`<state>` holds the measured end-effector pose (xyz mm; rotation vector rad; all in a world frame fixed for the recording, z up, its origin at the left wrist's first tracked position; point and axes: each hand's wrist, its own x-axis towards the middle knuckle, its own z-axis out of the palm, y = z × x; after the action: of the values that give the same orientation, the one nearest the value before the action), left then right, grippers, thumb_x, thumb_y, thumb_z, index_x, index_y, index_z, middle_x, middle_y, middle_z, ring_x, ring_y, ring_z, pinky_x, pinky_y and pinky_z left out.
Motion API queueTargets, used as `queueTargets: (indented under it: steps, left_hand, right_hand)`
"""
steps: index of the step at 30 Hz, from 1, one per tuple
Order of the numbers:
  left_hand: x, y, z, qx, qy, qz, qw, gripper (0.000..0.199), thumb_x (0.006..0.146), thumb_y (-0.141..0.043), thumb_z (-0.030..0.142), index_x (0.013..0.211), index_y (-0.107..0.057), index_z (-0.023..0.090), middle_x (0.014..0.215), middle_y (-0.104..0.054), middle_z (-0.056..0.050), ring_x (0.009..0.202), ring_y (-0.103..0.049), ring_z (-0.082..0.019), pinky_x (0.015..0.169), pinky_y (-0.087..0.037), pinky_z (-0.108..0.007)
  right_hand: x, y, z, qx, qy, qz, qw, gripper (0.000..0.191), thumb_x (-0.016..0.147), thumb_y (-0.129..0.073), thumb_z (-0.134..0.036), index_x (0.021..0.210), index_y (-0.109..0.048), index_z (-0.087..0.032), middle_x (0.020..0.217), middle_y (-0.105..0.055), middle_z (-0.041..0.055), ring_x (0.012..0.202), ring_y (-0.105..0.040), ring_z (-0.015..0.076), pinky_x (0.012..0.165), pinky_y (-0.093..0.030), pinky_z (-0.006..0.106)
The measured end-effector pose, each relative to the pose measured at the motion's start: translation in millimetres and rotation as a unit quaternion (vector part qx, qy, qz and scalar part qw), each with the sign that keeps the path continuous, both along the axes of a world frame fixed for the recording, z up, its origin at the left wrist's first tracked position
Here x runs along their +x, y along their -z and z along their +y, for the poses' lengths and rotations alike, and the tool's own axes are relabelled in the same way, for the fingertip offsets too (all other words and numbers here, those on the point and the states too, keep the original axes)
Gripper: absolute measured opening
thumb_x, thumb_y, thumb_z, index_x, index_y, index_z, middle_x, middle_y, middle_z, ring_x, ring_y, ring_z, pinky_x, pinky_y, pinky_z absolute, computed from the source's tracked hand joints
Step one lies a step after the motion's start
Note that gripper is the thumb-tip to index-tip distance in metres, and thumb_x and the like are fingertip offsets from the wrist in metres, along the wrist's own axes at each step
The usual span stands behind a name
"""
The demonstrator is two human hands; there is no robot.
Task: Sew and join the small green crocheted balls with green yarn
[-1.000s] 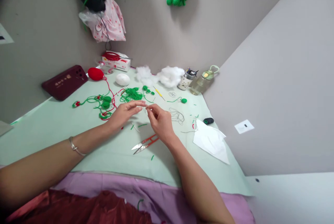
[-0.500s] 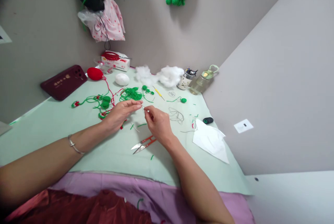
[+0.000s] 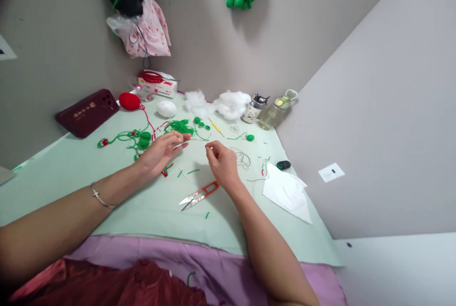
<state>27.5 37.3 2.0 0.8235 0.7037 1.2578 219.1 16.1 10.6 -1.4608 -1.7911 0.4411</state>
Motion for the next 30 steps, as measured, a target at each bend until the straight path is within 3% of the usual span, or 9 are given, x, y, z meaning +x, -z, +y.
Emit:
queueTargets:
  steps: [3, 5, 9, 11, 14, 19, 22, 26, 30]
  left_hand:
    - [-7.6, -9.7, 4.9, -0.031, -0.003, -0.086, 0.996, 0.008, 0.069, -0.062, 0.014, 0.066, -0.055, 0.017, 0.096, -0.071, -0.005, 0.104, -0.067, -0.019, 0.096, -0.05, -0.032]
    - [-12.3, -16.5, 7.2, -0.051, -0.004, -0.107, 0.993, 0.006, 0.068, -0.059, 0.013, 0.069, -0.054, 0.017, 0.085, -0.069, -0.003, 0.081, -0.068, -0.014, 0.075, -0.053, -0.026]
    - [-14.7, -18.6, 6.5, 0.014, -0.009, 0.009, 1.0, 0.006, 0.074, -0.058, 0.019, 0.072, -0.052, 0.018, 0.064, -0.053, 0.004, 0.044, -0.039, -0.005, 0.044, -0.027, -0.021]
    - [-12.1, -13.1, 2.8, 0.102, -0.025, 0.152, 0.983, 0.008, 0.079, -0.062, 0.024, 0.085, -0.059, 0.02, 0.066, -0.052, 0.005, 0.045, -0.035, -0.007, 0.045, -0.025, -0.023]
    - [-7.5, -2.7, -4.1, 0.237, -0.008, 0.328, 0.914, 0.031, 0.084, -0.066, 0.032, 0.114, -0.065, 0.025, 0.088, -0.061, 0.001, 0.053, -0.044, -0.01, 0.053, -0.035, -0.025]
    - [-6.3, 3.6, -5.6, 0.363, -0.004, 0.383, 0.849, 0.021, 0.093, -0.055, 0.031, 0.094, -0.074, 0.022, 0.09, -0.067, -0.004, 0.081, -0.06, -0.018, 0.076, -0.043, -0.03]
    - [-8.1, 1.9, -0.5, 0.329, -0.026, 0.369, 0.869, 0.018, 0.09, -0.058, 0.03, 0.085, -0.073, 0.021, 0.085, -0.068, -0.004, 0.083, -0.061, -0.02, 0.08, -0.043, -0.031]
    - [-10.2, -1.9, 5.0, 0.234, -0.054, 0.322, 0.916, 0.015, 0.086, -0.061, 0.033, 0.082, -0.07, 0.022, 0.079, -0.067, -0.001, 0.071, -0.055, -0.017, 0.07, -0.041, -0.028]
    - [-11.0, -5.0, 6.6, 0.178, -0.041, 0.285, 0.941, 0.014, 0.083, -0.064, 0.034, 0.081, -0.069, 0.02, 0.074, -0.065, 0.001, 0.054, -0.038, -0.012, 0.055, -0.033, -0.026]
  right_hand:
    - [0.9, -2.1, 1.3, -0.02, 0.002, 0.016, 1.0, 0.018, 0.089, -0.054, -0.034, 0.085, -0.064, -0.02, 0.054, -0.05, -0.0045, 0.052, -0.048, 0.0129, 0.058, -0.037, 0.025]
    - [0.3, -3.7, 0.8, -0.029, 0.006, 0.018, 0.999, 0.018, 0.088, -0.055, -0.034, 0.085, -0.065, -0.02, 0.054, -0.05, -0.0046, 0.052, -0.047, 0.0127, 0.057, -0.037, 0.025]
    - [-0.4, -6.8, -0.9, -0.048, -0.001, 0.027, 0.998, 0.019, 0.088, -0.055, -0.034, 0.084, -0.067, -0.019, 0.053, -0.047, -0.0047, 0.051, -0.044, 0.0122, 0.054, -0.034, 0.025]
    - [-1.1, -8.5, -2.8, -0.058, -0.019, 0.038, 0.997, 0.02, 0.087, -0.056, -0.035, 0.084, -0.067, -0.019, 0.053, -0.046, -0.0049, 0.051, -0.042, 0.0115, 0.053, -0.032, 0.025]
    - [-3.3, -11.7, -7.4, -0.067, -0.058, 0.041, 0.995, 0.02, 0.087, -0.057, -0.035, 0.082, -0.067, -0.018, 0.054, -0.041, -0.0059, 0.052, -0.036, 0.0101, 0.052, -0.029, 0.025]
    - [-1.5, -20.6, -10.3, -0.115, -0.124, 0.093, 0.981, 0.025, 0.088, -0.06, -0.04, 0.085, -0.069, -0.017, 0.054, -0.039, -0.0063, 0.052, -0.034, 0.0096, 0.052, -0.027, 0.025]
    - [13.4, -28.0, -2.2, -0.112, -0.112, 0.158, 0.975, 0.03, 0.087, -0.063, -0.045, 0.091, -0.071, -0.016, 0.053, -0.046, -0.0053, 0.052, -0.038, 0.01, 0.052, -0.029, 0.025]
    - [52.4, -31.5, 19.1, -0.035, 0.004, 0.191, 0.981, 0.03, 0.083, -0.064, -0.045, 0.082, -0.068, -0.015, 0.048, -0.042, -0.0068, 0.047, -0.031, 0.0088, 0.05, -0.024, 0.025]
    - [88.5, -20.1, 38.5, -0.043, 0.134, 0.041, 0.989, 0.024, 0.082, -0.061, -0.038, 0.082, -0.069, -0.015, 0.059, -0.057, -0.0005, 0.054, -0.044, 0.0123, 0.055, -0.033, 0.027]
